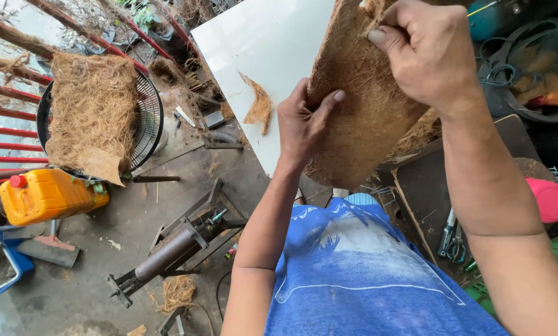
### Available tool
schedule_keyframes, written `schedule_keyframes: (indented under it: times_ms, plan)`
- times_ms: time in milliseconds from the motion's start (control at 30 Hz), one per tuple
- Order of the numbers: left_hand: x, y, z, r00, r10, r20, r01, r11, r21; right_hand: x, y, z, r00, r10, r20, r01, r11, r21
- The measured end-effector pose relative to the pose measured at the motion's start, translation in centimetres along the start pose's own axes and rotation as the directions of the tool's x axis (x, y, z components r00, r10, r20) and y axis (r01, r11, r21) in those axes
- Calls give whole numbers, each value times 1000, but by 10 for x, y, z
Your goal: The person shapes a piece of coco fiber into a cone-like form by hand, folding and pressing the edges to maintain the shape. The person repeatedly adjusts the cone, smoothing and compacting the material to refine its form.
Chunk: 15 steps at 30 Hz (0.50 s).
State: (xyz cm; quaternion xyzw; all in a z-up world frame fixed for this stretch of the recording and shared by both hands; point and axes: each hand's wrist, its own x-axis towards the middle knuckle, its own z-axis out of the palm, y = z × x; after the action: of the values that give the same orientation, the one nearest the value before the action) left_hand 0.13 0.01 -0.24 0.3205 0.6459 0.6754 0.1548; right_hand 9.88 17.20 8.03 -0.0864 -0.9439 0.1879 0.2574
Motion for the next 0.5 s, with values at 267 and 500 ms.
schedule_keyframes:
  times_ms: [267, 500]
  plan:
    - [2, 13, -6, 999, -8, 38, 8, 1000, 18, -4, 9, 6, 999, 38, -22, -37, 998, 43]
    - [29, 13, -15, 973, 205, 101, -219, 965, 144, -2, -22, 10, 998, -41, 49, 27, 965, 262]
